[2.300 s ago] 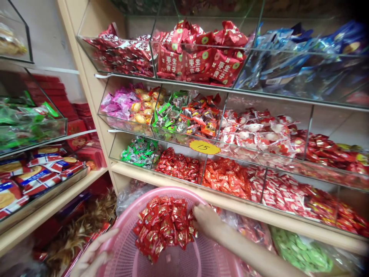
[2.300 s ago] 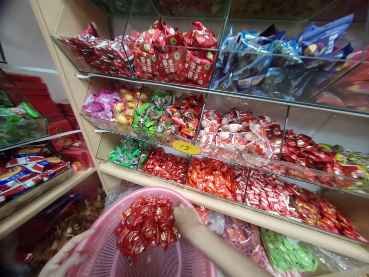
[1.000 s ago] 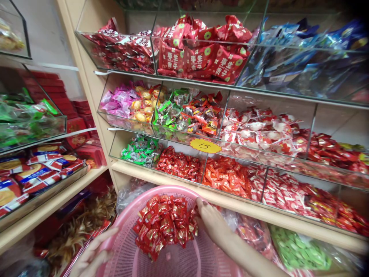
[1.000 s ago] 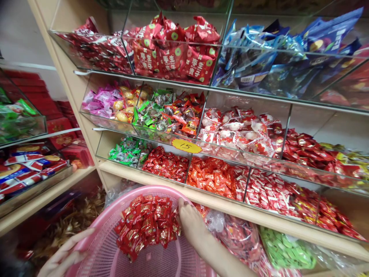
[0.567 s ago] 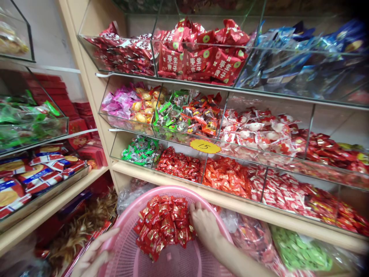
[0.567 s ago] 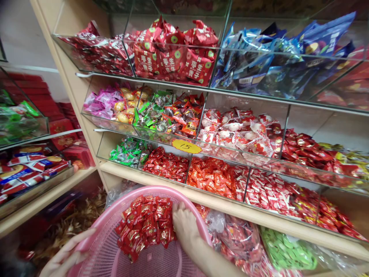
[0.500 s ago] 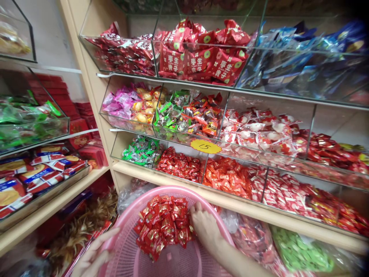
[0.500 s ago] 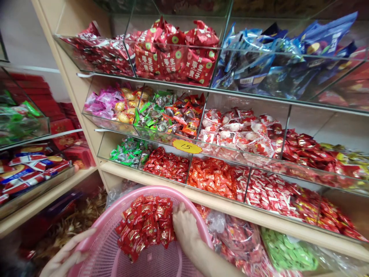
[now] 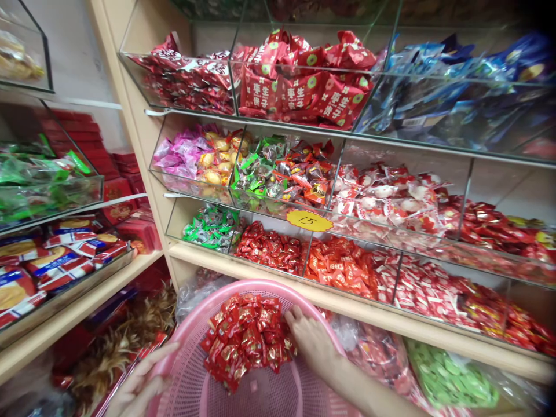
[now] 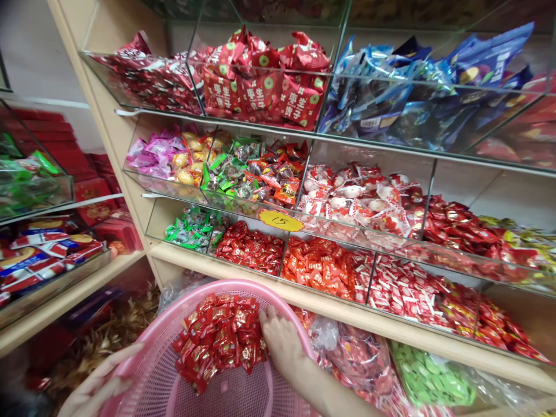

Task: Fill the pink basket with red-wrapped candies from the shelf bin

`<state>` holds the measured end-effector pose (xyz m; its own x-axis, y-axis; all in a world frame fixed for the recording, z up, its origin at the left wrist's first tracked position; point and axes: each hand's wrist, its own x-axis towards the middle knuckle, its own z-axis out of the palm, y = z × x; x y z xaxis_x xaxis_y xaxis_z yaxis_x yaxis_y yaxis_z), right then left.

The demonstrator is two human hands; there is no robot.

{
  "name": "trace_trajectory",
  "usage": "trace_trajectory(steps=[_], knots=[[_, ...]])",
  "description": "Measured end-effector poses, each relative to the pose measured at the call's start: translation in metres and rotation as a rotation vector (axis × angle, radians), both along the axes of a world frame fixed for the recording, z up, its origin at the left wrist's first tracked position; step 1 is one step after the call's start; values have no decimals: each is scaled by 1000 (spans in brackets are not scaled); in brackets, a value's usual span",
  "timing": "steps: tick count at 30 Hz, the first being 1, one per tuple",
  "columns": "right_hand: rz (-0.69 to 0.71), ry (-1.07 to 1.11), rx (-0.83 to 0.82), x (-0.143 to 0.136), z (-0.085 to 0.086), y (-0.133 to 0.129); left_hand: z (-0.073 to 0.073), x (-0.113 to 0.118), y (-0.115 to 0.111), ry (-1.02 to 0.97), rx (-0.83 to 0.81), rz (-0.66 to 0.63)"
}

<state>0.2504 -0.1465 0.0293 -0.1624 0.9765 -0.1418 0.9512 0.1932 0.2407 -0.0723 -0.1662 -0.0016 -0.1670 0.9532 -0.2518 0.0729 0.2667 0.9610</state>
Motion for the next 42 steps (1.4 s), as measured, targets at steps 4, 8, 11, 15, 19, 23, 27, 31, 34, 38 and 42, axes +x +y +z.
trace_trajectory(steps=[4,8,11,15,19,23,27,31,34,38,42], knots=[[-7,40,6,2,-2,-2,-10,-5,2,-43,-28,-46],[29,66,24,3,-9,-2,-8,0,1,-150,-50,9],[68,113,-5,4,-10,0,-3,4,0,-169,-61,22],[96,175,-47,7,-6,4,-4,3,-1,-141,-95,25],[78,276,-79,10,0,1,-9,2,-1,-158,-65,-9],[57,299,-84,14,2,-7,-11,1,0,-102,-55,11],[59,257,-18,16,-3,-11,-15,-1,1,-81,-21,-13],[53,129,20,13,-6,-9,-13,0,0,-76,-17,-11],[61,79,29,9,-7,-5,-7,3,0,-117,-45,21],[53,86,31,8,-5,-5,-6,2,0,-133,-74,18],[90,267,40,11,11,-6,-16,-2,2,-84,-31,-17]])
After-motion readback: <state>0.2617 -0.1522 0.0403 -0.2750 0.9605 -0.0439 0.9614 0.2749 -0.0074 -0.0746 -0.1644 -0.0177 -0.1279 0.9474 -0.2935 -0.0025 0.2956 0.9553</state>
